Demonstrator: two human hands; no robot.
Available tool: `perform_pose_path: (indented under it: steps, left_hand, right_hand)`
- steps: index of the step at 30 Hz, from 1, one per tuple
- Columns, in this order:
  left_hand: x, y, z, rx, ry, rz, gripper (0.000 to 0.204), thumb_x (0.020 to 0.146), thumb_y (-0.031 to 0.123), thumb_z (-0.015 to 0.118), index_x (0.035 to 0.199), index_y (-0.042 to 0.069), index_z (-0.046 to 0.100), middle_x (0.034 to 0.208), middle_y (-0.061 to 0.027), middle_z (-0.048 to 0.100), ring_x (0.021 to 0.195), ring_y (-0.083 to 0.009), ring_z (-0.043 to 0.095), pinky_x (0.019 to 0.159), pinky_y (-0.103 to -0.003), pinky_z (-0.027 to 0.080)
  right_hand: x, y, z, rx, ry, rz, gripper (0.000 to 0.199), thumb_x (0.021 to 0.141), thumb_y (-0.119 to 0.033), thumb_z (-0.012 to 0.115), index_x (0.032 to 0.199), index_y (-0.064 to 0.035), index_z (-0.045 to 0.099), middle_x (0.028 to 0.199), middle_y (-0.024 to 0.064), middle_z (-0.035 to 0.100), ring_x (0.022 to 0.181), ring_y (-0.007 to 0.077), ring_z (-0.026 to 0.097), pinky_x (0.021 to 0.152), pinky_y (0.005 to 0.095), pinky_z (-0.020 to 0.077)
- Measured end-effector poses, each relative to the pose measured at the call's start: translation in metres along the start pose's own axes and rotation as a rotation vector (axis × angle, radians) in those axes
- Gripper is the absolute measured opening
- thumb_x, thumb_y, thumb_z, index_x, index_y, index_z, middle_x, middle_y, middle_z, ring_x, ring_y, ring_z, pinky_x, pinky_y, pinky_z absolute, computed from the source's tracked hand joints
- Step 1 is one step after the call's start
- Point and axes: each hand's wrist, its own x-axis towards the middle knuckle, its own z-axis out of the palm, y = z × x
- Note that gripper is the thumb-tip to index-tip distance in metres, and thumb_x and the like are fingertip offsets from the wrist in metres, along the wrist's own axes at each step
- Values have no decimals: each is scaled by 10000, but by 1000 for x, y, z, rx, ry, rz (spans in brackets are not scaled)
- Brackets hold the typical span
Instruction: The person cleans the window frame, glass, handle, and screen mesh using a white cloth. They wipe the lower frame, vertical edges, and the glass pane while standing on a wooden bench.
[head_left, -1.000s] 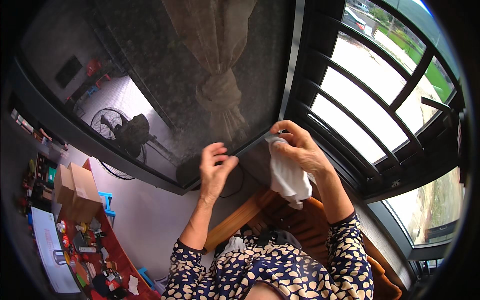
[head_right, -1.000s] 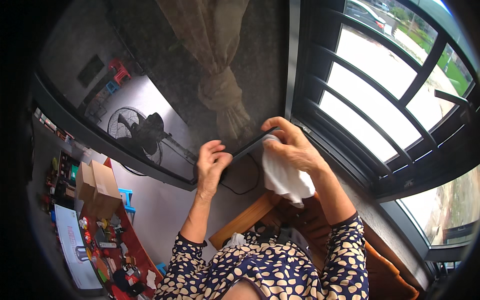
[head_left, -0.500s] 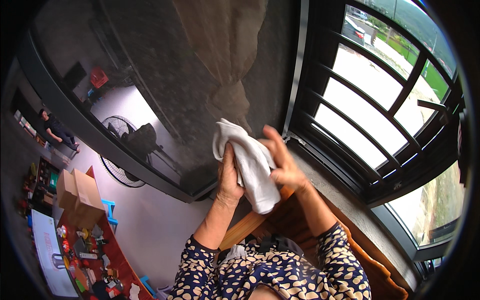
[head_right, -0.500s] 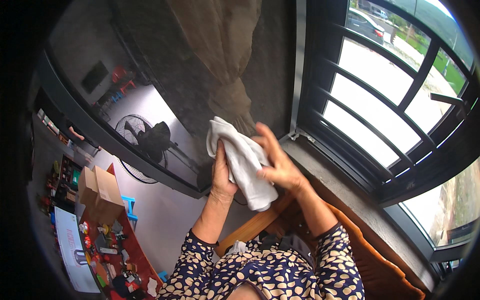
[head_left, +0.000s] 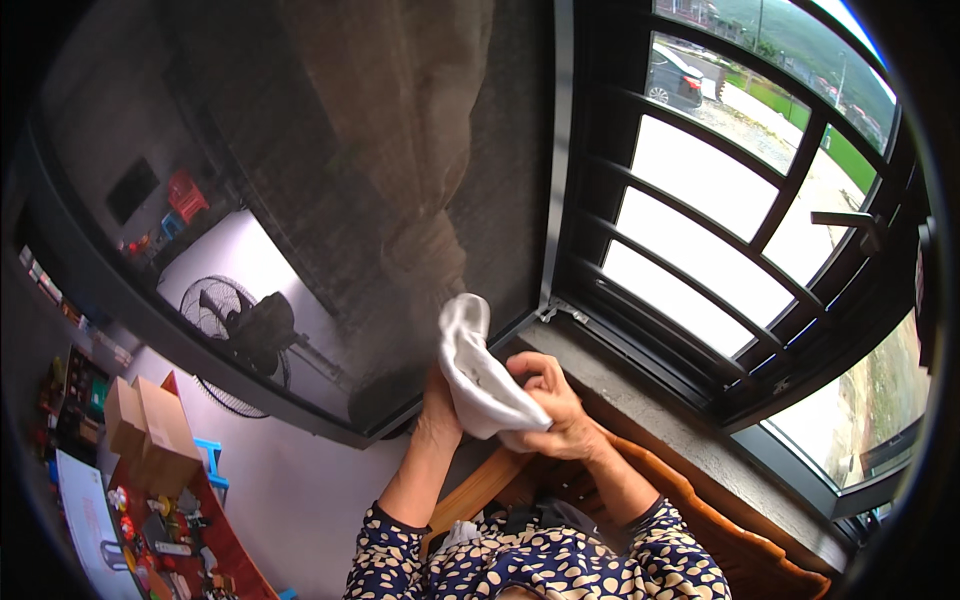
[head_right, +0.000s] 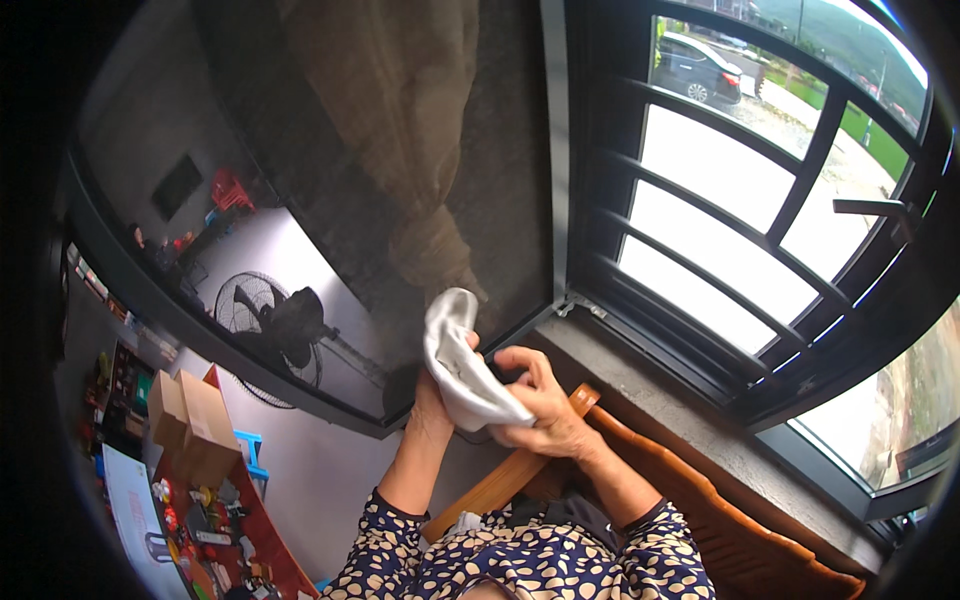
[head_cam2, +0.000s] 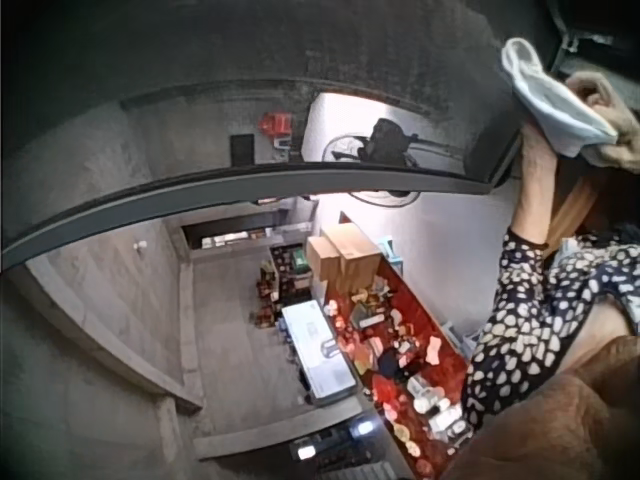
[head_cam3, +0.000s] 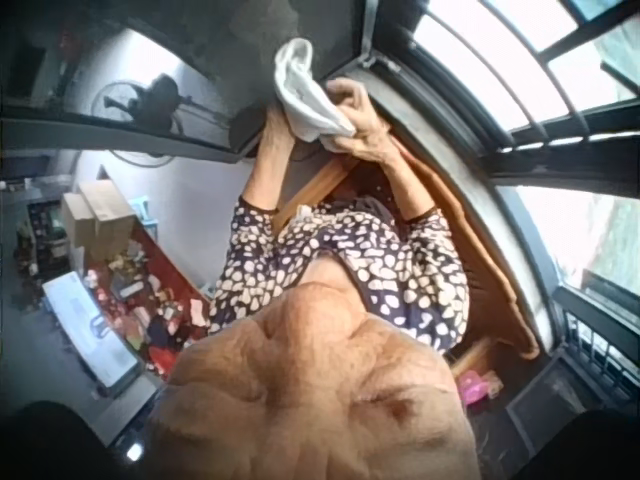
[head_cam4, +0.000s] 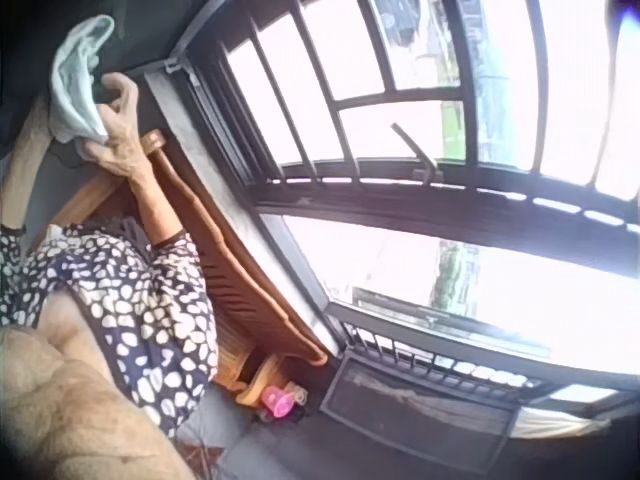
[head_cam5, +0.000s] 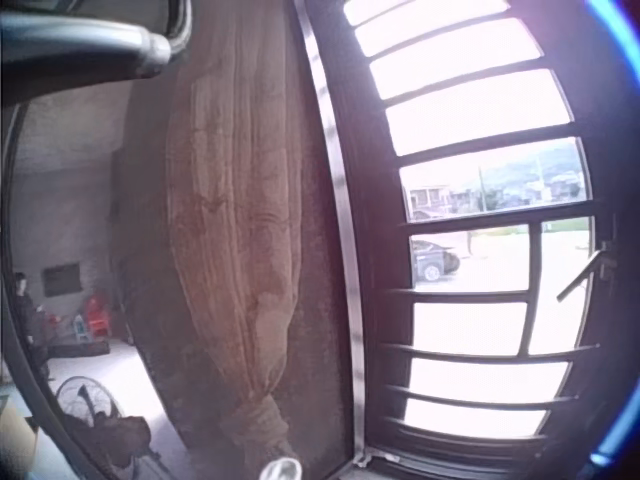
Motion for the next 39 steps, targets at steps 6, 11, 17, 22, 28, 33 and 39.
perform_pose_path:
  steps: [6,11,17,22,28,33,39]
  left_hand:
    - [16,-43,53,924,-309,370,461,961,279,493,1340,30,414,1312,-85,503,1200,-202,507,1010,-306,427]
    - [56,-55,68,170,-376,2,375,964,321,489,1237,65,510,1140,-26,579,941,-142,582,829,-271,486]
    - [12,-24,68,1049,449,867,362,962,244,453,1273,66,504,1266,-66,500,1095,-172,487,886,-331,428]
    - [-59,85,32,1364,1033,1715,409,961,155,456,1329,5,358,1309,-141,403,994,-217,450,858,-336,399]
    - [-90,157,-34,1290,1234,1636,516,997,346,443,1334,-37,366,1342,-198,412,1149,-295,462,994,-375,380]
    - [-106,173,-70,1238,971,1468,621,999,428,362,1351,-82,386,1361,-229,429,1201,-297,455,1028,-345,354]
    - [-102,170,-69,1187,1124,1510,648,989,455,381,1352,-83,383,1363,-220,426,1204,-301,447,1028,-371,347]
  right_hand:
    - [27,10,-4,-455,210,-146,706,549,-297,848,1173,-95,586,1456,269,253,1364,488,209,1085,533,235]
    - [33,25,-24,-262,334,-235,556,653,-113,758,1172,-17,581,1230,189,532,1143,355,498,989,447,382]
    - [117,6,-117,-183,720,-323,370,774,26,673,1127,-22,568,1007,98,552,869,221,571,746,347,489]
    - [256,-50,-195,-846,908,-818,551,632,57,718,1147,-44,551,1095,160,520,1041,359,488,889,467,395]
    - [362,-68,-210,-1110,961,-845,702,620,13,739,1257,-213,548,1321,160,398,1192,398,412,959,498,405]
    - [352,-40,-195,-914,883,-821,548,686,3,707,1182,-206,600,1337,197,397,1169,407,455,920,460,459]
    - [321,2,-172,-871,911,-729,527,696,23,691,1175,-182,610,1346,205,388,1187,425,438,933,456,451]
